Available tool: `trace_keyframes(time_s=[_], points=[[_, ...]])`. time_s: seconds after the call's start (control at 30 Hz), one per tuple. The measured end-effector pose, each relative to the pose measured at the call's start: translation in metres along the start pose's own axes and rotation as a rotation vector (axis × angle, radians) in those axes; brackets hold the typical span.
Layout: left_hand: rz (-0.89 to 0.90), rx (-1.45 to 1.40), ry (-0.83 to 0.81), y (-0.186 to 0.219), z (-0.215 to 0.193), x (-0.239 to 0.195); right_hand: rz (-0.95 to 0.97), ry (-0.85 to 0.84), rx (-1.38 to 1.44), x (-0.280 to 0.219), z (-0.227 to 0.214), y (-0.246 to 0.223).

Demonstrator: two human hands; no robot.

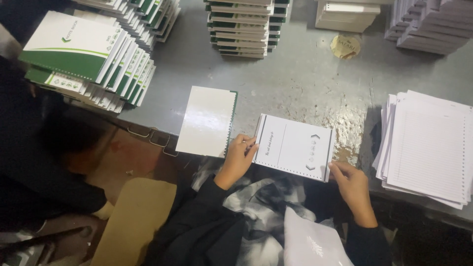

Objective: Assembling spiral-bound notebooks by inspecting paper stacks, adding covers, and stacking the finished products on a workbench.

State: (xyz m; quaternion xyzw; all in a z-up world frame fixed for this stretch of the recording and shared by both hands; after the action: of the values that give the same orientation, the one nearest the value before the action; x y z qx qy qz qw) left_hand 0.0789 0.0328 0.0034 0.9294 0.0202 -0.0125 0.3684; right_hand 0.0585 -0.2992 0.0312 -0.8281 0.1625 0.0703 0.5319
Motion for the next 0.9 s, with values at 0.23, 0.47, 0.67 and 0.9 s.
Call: trace_keyframes(time_s=[0.23,0.47,0.67,0.9], points=[[-0.002,0.039,-0.029,0.003,0.0,-0.006,-0.106,0.0,-0.176,-0.006,0.002,-0.011],[0.034,-0.064,-0.229,-0.014,0.017,-0.023,-0.069,-0.129,-0.063,-0.001,0.002,0.032],[0.149,0.008,-0.155,-0.016,0.022,-0.025,-0.292,-0.116,-0.228,0.011,0.004,0.048],[0.117,-0.013,-0.122,-0.014,0.016,-0.023,-0.346,-0.108,-0.203,0.01,0.004,0.051]])
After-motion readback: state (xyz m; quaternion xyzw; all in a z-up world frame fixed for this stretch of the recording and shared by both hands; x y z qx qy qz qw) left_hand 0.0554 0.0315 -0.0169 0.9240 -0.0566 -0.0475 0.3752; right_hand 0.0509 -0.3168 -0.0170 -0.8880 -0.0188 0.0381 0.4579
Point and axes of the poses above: each hand's wrist, its own x-axis towards the middle knuckle, its own z-axis out of the palm, y = z × x, the point moved 9 cm from there along x, towards the middle knuckle, and after that the axes turned 14 degrees about x, right-handed, at the moved point
